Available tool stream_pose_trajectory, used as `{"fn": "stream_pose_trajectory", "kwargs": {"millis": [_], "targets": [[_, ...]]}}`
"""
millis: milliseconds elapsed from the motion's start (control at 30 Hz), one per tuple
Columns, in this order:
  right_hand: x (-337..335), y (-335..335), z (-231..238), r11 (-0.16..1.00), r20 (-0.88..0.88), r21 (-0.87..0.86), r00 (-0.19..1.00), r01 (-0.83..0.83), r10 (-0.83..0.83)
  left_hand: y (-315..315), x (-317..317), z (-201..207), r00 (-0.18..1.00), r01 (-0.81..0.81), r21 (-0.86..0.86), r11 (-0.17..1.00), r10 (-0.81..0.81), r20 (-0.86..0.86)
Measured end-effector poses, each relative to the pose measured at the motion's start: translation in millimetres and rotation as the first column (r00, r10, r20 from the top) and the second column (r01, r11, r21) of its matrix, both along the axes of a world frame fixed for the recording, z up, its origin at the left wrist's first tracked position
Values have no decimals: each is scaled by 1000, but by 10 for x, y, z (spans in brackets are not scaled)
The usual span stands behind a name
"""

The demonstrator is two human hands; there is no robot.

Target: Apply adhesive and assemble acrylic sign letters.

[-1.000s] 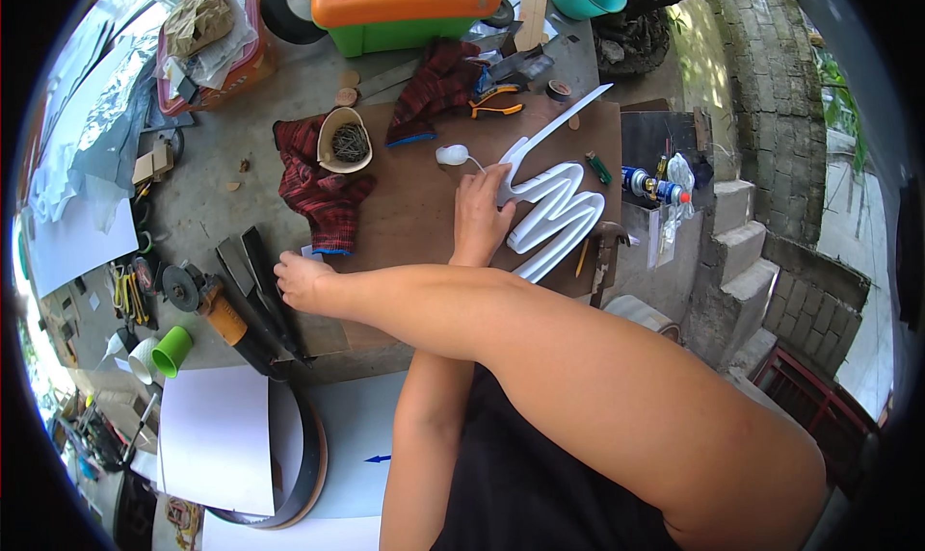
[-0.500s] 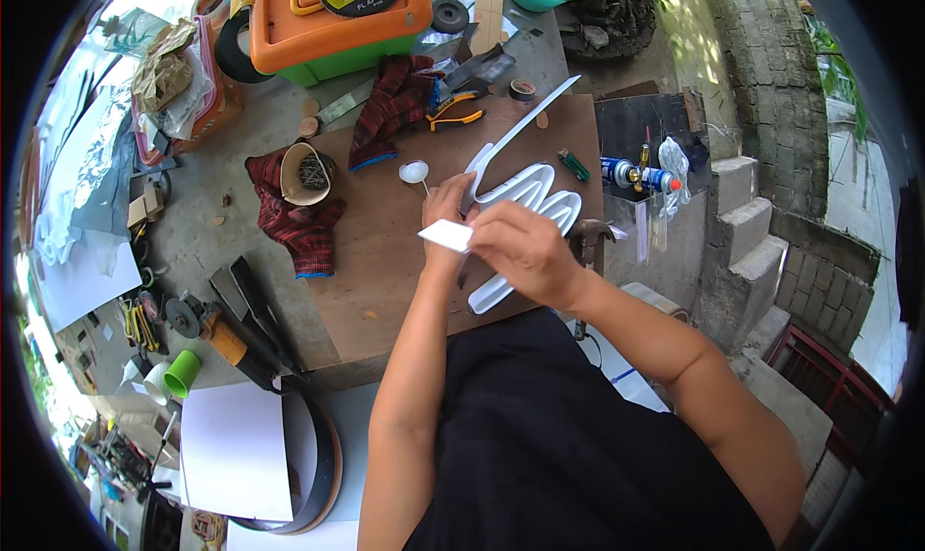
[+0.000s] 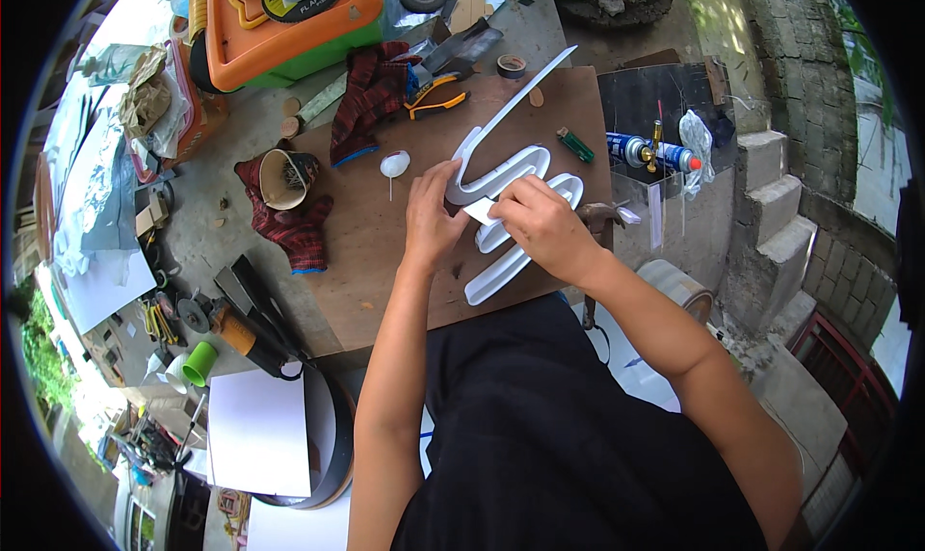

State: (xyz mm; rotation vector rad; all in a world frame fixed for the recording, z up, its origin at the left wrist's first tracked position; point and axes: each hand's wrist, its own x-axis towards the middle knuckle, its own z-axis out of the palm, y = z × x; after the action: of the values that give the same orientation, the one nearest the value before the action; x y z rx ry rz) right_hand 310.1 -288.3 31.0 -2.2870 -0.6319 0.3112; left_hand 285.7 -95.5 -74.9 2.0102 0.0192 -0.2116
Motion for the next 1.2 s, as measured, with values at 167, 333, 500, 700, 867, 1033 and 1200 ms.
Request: {"fn": "stream_pose_trajectory", "kwargs": {"millis": [167, 333, 500, 700, 867, 1033, 1200], "targets": [[15, -27, -392, 999, 47, -41, 999, 13, -11, -62, -16, -6, 1000, -4, 47, 999, 3, 18], [102, 16, -520, 1000, 120, -29, 993, -5, 9, -148, -54, -111, 988, -134, 72, 988, 128, 83], [150, -1, -561, 999, 142, -13, 989, -35, 37, -218, -77, -182, 974, -203, 96, 974, 192, 117], [306, -95, -406, 998, 16, 55, 1000, -15, 14, -244, -101, -232, 962, -246, 117, 962, 227, 153], [405, -306, -327, 997, 84, -63, 996, 37, -31, -272, -106, -215, 959, -250, 113, 962, 231, 162], [371, -335, -404, 997, 98, -74, 995, -7, 14, -239, -101, -200, 974, -218, 165, 962, 202, 106], [757, -521, -536, 986, 281, -102, 955, 131, -98, -237, -122, -212, 971, -231, 169, 958, 215, 109]]}}
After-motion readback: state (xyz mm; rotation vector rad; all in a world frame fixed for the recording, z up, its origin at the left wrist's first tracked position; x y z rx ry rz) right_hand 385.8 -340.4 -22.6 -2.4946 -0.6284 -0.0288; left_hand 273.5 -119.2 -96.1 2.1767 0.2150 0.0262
